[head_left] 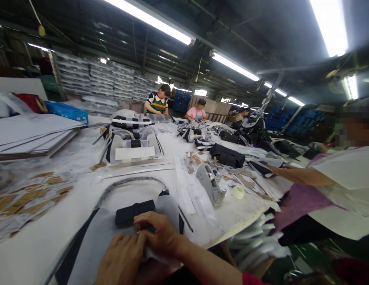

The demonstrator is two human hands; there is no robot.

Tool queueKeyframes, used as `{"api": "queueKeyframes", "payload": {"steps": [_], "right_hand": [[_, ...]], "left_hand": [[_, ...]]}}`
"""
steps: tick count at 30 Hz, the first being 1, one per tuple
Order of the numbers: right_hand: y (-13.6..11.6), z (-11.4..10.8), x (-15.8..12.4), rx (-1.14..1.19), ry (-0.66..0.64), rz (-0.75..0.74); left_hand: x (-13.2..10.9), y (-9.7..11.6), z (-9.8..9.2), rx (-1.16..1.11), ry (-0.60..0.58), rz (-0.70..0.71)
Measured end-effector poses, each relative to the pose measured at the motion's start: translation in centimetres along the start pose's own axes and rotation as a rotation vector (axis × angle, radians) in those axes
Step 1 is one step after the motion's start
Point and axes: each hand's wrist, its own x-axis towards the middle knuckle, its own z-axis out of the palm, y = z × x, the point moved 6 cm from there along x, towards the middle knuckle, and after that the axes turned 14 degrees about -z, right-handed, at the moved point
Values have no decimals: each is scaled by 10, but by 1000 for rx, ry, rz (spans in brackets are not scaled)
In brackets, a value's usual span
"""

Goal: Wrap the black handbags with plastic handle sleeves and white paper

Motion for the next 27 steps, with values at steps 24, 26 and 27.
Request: {"api": "queueKeyframes", "payload": {"steps": [24, 26, 27], "right_hand": [[30, -7, -15, 245, 104, 401], [29, -8, -13, 265, 113, 443], [28, -9, -11, 276, 121, 468]], "left_hand": [[24, -31, 4, -725, -91, -444], [25, -31, 5, -742, -104, -458], [25, -31, 5, -750, -111, -462]]}}
